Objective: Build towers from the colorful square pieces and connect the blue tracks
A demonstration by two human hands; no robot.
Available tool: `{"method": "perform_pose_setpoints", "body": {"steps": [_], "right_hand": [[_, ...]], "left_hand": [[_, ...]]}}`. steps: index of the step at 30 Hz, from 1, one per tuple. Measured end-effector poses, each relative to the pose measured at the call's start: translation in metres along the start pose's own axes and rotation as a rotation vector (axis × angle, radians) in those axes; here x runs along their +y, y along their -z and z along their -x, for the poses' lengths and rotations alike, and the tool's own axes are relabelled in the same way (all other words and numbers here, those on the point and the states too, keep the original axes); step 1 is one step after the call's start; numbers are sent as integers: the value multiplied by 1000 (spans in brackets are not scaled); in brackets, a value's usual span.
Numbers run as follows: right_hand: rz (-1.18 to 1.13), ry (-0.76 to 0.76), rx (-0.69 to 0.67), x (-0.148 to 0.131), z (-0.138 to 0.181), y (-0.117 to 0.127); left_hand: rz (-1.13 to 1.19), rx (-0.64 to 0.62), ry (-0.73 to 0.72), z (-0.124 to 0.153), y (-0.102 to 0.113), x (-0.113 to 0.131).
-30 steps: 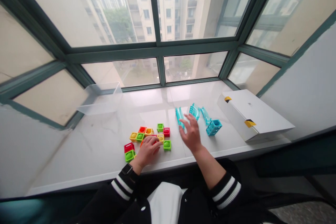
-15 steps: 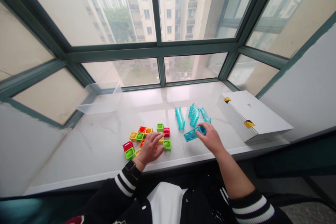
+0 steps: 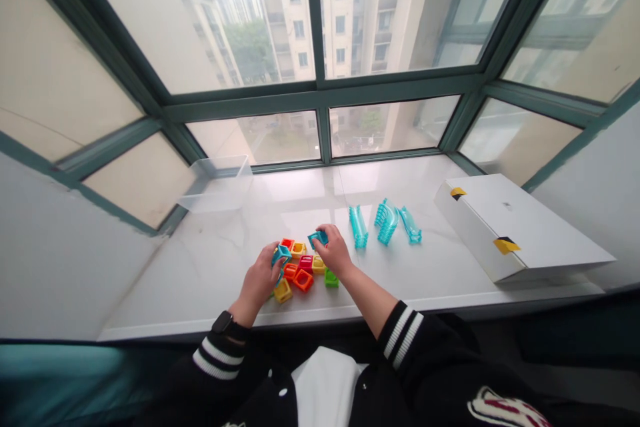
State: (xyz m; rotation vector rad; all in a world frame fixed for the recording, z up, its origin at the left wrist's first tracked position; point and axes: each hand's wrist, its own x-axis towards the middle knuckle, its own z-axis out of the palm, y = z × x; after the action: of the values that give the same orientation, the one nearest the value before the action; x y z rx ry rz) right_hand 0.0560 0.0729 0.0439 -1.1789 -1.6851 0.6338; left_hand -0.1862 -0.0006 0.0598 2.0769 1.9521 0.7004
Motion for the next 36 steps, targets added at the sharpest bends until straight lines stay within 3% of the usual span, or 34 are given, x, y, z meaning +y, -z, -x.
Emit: {"method": "perform_pose_setpoints", "body": {"steps": [4, 7, 18, 25, 27, 29, 32, 36], "right_hand": [[233, -59, -151, 10, -30, -41], [387, -91, -250, 16, -41, -56], [578, -88, -436, 26, -48, -63], [574, -68, -448, 30, -43, -54], [556, -44, -440, 30, -36, -45], [527, -25, -407, 30, -25, -36], [501, -40, -321, 33, -5, -25], [559, -80, -263, 39, 22, -20]], "left_hand": [[-202, -108, 119, 2, 8, 1], [-304, -202, 161, 4, 9, 3], [-357, -310, 139, -2, 12, 3], [-405, -374, 139, 3, 14, -6], [-389, -333, 143, 4, 16, -8], [-324, -185, 110, 1, 14, -8], [-159, 39, -52, -12, 2, 0], [-29, 45, -249, -30, -24, 13]]}}
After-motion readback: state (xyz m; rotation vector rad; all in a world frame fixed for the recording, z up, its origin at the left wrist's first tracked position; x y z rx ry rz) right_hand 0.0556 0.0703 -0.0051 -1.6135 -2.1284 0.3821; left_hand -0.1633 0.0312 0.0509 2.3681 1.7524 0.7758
